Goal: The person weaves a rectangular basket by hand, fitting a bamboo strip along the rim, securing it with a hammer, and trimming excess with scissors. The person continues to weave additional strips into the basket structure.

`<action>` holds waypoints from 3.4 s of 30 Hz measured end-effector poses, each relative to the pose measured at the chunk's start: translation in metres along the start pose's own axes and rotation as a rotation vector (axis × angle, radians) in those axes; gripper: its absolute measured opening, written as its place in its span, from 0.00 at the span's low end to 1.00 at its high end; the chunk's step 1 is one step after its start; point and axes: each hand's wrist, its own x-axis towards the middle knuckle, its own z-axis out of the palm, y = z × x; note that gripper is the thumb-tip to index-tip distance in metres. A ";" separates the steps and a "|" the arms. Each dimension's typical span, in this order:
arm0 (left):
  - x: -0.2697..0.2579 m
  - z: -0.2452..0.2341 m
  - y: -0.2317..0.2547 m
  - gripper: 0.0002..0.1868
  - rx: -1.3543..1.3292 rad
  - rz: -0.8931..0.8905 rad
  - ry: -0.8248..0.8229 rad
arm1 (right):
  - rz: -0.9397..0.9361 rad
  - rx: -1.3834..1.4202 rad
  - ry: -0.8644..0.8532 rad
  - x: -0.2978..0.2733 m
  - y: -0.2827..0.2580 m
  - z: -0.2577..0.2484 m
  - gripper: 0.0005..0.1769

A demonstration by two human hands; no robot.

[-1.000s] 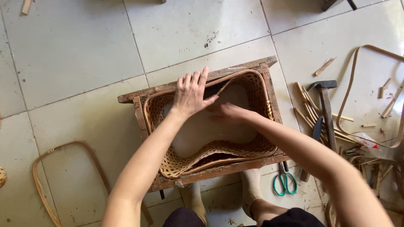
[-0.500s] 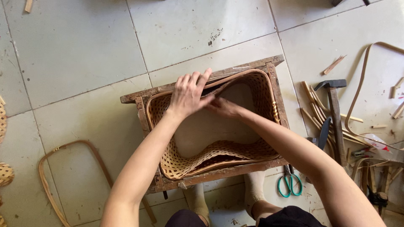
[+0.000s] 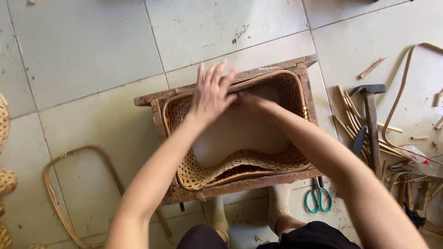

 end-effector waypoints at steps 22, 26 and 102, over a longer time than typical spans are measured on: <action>-0.172 -0.072 0.135 0.36 -0.465 -0.033 -0.414 | -0.150 -0.043 -0.567 -0.088 -0.027 0.143 0.37; -0.164 -0.077 0.133 0.36 -0.483 -0.040 -0.457 | 0.033 0.016 -0.575 -0.085 -0.026 0.142 0.35; -0.055 -0.144 0.154 0.41 -0.660 0.370 -0.105 | -0.320 0.069 0.964 -0.283 -0.055 0.049 0.19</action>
